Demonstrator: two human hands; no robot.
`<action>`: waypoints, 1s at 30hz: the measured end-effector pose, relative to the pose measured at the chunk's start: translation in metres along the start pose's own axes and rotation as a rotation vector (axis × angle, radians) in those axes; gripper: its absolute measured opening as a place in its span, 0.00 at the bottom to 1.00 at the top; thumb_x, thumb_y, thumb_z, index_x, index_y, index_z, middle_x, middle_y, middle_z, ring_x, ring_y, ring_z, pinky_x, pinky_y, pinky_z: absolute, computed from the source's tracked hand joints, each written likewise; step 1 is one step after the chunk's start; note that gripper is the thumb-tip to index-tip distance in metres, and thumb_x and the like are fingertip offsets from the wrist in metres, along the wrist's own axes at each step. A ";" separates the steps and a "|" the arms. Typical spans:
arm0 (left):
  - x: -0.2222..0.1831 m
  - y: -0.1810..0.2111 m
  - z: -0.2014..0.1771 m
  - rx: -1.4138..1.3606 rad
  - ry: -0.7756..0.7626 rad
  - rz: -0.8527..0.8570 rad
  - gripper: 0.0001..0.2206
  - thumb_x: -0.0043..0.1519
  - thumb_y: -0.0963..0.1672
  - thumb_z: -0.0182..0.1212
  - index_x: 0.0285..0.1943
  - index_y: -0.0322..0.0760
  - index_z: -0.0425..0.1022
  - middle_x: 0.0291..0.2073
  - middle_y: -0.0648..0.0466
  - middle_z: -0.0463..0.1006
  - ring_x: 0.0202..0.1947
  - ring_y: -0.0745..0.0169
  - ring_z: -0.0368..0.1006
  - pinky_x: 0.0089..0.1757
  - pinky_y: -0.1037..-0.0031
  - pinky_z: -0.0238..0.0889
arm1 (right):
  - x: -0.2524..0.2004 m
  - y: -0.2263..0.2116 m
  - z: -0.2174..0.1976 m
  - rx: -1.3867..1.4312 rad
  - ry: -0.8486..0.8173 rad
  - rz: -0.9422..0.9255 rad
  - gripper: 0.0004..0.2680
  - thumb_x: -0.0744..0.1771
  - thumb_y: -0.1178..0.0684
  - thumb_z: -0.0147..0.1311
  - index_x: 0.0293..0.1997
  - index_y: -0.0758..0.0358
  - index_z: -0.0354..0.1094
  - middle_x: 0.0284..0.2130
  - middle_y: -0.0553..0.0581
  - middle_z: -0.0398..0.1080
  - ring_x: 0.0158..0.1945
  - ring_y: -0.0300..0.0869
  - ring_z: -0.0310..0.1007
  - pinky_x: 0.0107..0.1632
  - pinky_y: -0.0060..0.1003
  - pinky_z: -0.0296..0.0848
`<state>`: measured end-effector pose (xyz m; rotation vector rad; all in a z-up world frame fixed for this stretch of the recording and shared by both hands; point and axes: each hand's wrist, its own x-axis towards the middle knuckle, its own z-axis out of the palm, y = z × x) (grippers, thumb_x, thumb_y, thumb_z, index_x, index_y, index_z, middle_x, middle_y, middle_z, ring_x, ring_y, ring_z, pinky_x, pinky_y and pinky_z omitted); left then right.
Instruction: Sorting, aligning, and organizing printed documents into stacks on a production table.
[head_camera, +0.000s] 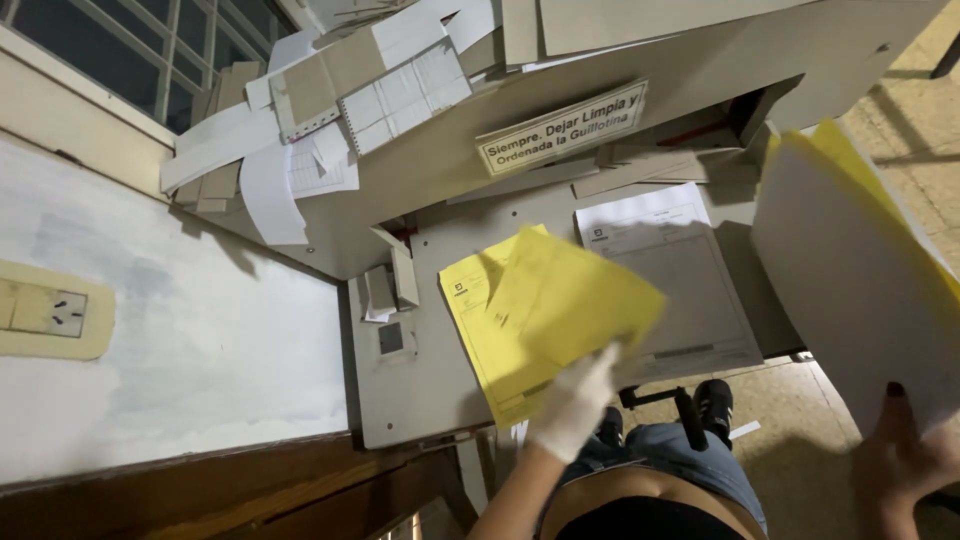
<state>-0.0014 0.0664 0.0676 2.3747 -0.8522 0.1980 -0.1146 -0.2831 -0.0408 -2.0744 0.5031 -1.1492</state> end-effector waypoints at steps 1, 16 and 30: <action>0.010 0.003 0.018 -0.116 -0.036 -0.059 0.25 0.74 0.36 0.43 0.80 0.49 0.54 0.24 0.55 0.68 0.18 0.67 0.61 0.18 0.80 0.59 | -0.001 0.005 0.002 0.066 0.052 -0.009 0.07 0.81 0.71 0.59 0.62 0.94 0.69 0.54 0.81 0.71 0.53 0.65 0.72 0.51 0.55 0.73; 0.001 0.033 0.110 -0.155 -0.067 0.079 0.12 0.68 0.38 0.54 0.59 0.29 0.74 0.50 0.42 0.80 0.44 0.44 0.77 0.44 0.62 0.72 | -0.018 -0.065 0.025 -0.434 -0.848 -0.307 0.26 0.63 0.69 0.47 0.64 0.41 0.66 0.47 0.40 0.79 0.17 0.28 0.76 0.15 0.26 0.78; 0.011 0.084 -0.061 -0.597 0.099 -0.053 0.08 0.68 0.35 0.50 0.52 0.31 0.73 0.45 0.47 0.77 0.47 0.51 0.75 0.52 0.66 0.77 | -0.032 -0.064 0.038 -0.558 -0.847 -0.316 0.19 0.67 0.65 0.49 0.63 0.43 0.69 0.46 0.40 0.80 0.26 0.29 0.74 0.18 0.26 0.72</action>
